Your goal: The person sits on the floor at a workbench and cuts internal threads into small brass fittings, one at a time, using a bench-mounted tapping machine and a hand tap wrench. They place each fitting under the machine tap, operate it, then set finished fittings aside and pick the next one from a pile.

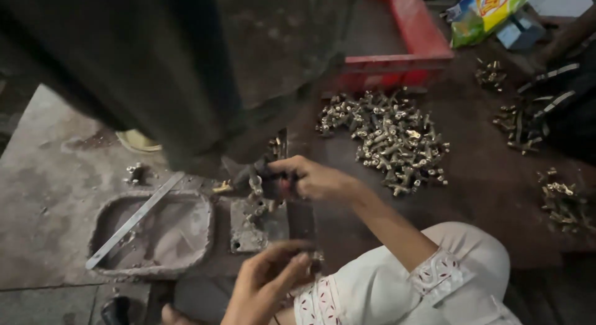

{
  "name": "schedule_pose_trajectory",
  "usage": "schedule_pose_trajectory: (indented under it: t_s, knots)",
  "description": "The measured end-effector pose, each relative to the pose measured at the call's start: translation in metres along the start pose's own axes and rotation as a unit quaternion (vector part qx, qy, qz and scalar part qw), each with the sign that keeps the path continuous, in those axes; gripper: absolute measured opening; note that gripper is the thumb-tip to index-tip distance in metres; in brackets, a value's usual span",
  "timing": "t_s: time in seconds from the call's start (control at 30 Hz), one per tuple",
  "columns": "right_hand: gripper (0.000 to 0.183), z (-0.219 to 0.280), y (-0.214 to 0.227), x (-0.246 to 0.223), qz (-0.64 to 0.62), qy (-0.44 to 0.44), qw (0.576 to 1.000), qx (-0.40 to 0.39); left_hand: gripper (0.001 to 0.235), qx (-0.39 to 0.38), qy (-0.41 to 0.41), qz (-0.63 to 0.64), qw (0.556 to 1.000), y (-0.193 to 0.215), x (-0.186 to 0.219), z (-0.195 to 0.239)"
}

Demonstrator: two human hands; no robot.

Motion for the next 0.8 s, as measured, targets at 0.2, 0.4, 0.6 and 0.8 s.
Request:
schedule_pose_trajectory:
  t_s: [0.2,0.4,0.6,0.8]
  knots:
    - [0.071,0.009,-0.005,0.033,-0.018,0.013,1.000,0.008,0.060,-0.050,-0.615,-0.677,0.400,-0.031,0.075,0.039]
    - [0.074,0.004,-0.001,0.002,0.031,-0.083,0.991,0.099,0.054,-0.026,-0.478,-0.644,0.597,-0.023,0.099,0.024]
    - [0.076,0.005,0.000,0.020,0.001,-0.109,0.991,0.081,0.048,0.031,-0.522,-0.682,0.510,-0.018,0.074,-0.015]
    - [0.080,0.015,-0.004,0.008,0.016,-0.207,0.971,0.117,0.027,-0.110,-0.549,-0.672,0.484,-0.092,-0.020,-0.124]
Point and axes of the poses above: each hand's wrist, its own z-axis away from the middle knuckle, its own y-axis out of the back of the hand, x = y × z, the point moved 10 cm from there along -z, towards the middle knuckle, and after that the axes turned 15 degrees about -y, right-handed, at the moved point
